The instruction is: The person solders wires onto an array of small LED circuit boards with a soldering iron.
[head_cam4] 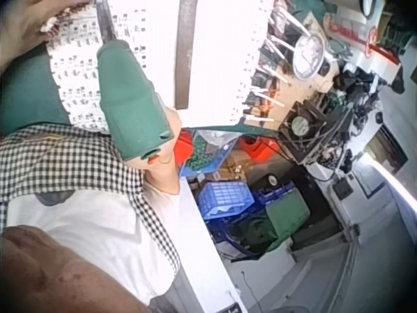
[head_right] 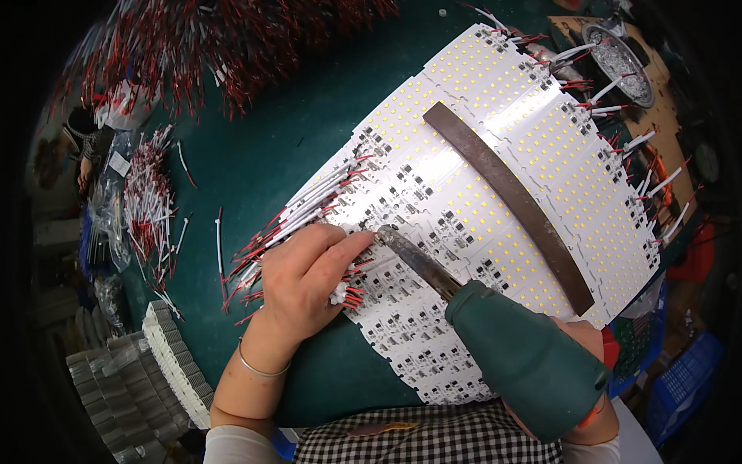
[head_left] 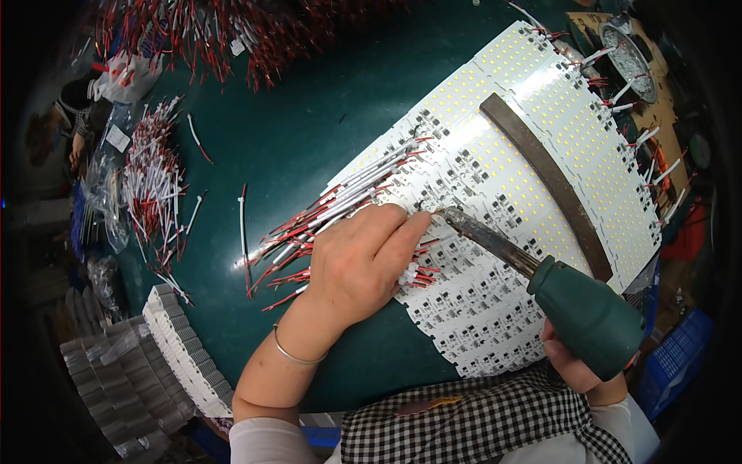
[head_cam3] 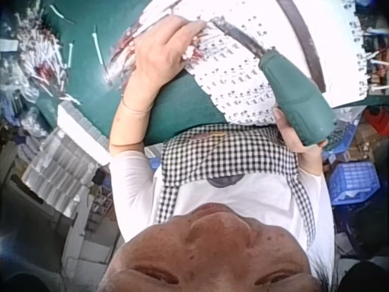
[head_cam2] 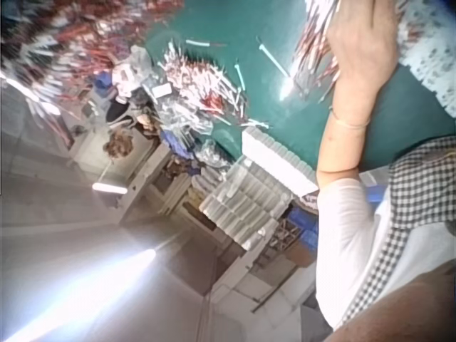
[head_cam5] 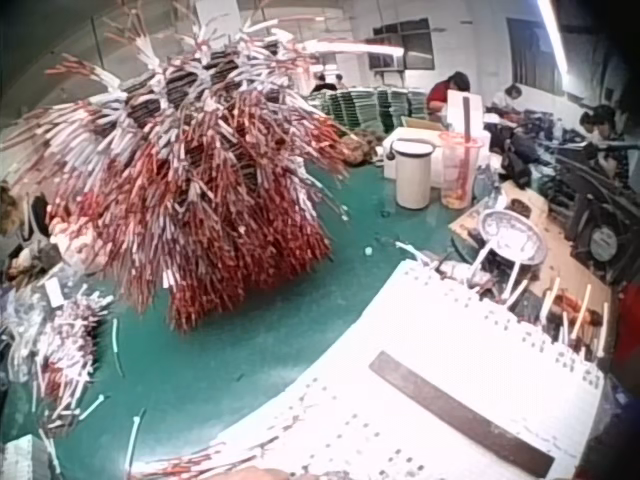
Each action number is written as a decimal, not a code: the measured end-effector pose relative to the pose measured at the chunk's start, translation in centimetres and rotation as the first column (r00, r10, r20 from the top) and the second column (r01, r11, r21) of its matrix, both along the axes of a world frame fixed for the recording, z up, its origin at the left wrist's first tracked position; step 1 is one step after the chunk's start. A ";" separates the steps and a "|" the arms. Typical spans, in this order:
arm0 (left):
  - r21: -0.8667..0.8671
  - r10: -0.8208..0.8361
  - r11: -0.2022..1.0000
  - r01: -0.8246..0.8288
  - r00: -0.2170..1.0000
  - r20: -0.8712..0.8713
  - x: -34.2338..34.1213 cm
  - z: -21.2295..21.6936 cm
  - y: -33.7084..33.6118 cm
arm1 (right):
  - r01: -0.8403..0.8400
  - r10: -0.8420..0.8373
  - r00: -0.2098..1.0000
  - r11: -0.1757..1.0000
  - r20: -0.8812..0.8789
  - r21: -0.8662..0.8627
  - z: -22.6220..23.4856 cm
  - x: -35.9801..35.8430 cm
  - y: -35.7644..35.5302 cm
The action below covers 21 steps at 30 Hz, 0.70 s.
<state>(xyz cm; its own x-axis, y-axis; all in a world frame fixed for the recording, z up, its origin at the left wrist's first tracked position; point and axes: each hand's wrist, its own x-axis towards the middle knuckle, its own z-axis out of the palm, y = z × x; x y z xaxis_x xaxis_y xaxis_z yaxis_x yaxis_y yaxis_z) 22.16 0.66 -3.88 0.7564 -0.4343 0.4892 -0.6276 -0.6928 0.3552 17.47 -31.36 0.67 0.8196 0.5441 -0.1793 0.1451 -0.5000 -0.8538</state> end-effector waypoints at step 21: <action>-0.025 0.053 0.998 -0.056 0.990 -0.132 -0.6 1.7 -0.9 | 0.431 -0.729 0.684 0.437 0.030 0.789 4.0 3.2 -4.0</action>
<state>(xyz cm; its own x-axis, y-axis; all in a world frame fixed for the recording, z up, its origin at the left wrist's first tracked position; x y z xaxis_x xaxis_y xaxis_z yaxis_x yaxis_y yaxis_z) 21.58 -0.26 -2.18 0.8370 -0.3778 0.3958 -0.5357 -0.7130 0.4524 20.71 -35.36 4.70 0.9010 -0.2648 0.3437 0.3857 0.1261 -0.9140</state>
